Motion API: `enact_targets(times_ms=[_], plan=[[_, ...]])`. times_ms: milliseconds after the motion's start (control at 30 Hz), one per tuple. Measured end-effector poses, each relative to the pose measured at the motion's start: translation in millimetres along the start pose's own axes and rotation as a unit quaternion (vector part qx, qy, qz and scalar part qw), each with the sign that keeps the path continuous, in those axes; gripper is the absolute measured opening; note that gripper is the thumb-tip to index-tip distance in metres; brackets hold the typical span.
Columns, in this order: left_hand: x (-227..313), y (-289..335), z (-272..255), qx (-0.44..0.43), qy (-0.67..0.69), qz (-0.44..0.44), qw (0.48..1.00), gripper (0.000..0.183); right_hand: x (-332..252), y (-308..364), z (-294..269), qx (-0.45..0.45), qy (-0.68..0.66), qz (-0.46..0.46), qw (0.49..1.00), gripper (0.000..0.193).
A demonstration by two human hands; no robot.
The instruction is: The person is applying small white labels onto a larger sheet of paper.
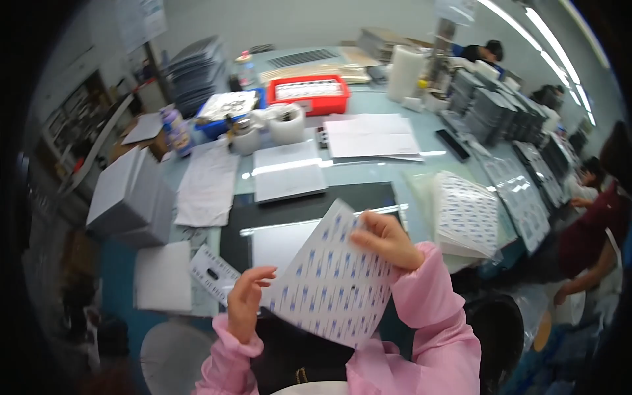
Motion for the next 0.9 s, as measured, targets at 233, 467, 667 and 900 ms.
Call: enact_targets(times_ms=[233, 467, 667, 900], plan=[[-23, -5, 9, -0.145, 0.187, -0.194, 0.952, 0.025, 41, -15, 120, -0.238, 0.188, 0.056, 0.951, 0.021], [-15, 20, 52, -0.200, 0.511, -0.291, 0.784, 0.023, 18, -12, 139, -0.240, 0.217, 0.002, 0.946, 0.030], [-12, 19, 53, -0.234, 0.605, -0.231, 0.725, 0.025, -2, -11, 153, -0.267, 0.300, -0.035, 0.915, 0.047], [-28, 41, 73, -0.210, 0.559, -0.315, 0.738, 0.028, -22, -2, 170, -0.306, 0.245, -0.101, 0.914, 0.044]])
Point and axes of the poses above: each hand's wrist, its own y-axis away from the middle knuckle, its own z-axis out of the palm, x = y × z, the point moved 9 cm from there along -y, towards the middle knuckle, and after that the axes turned 12 degrees about -y, right-handed, at the moved point
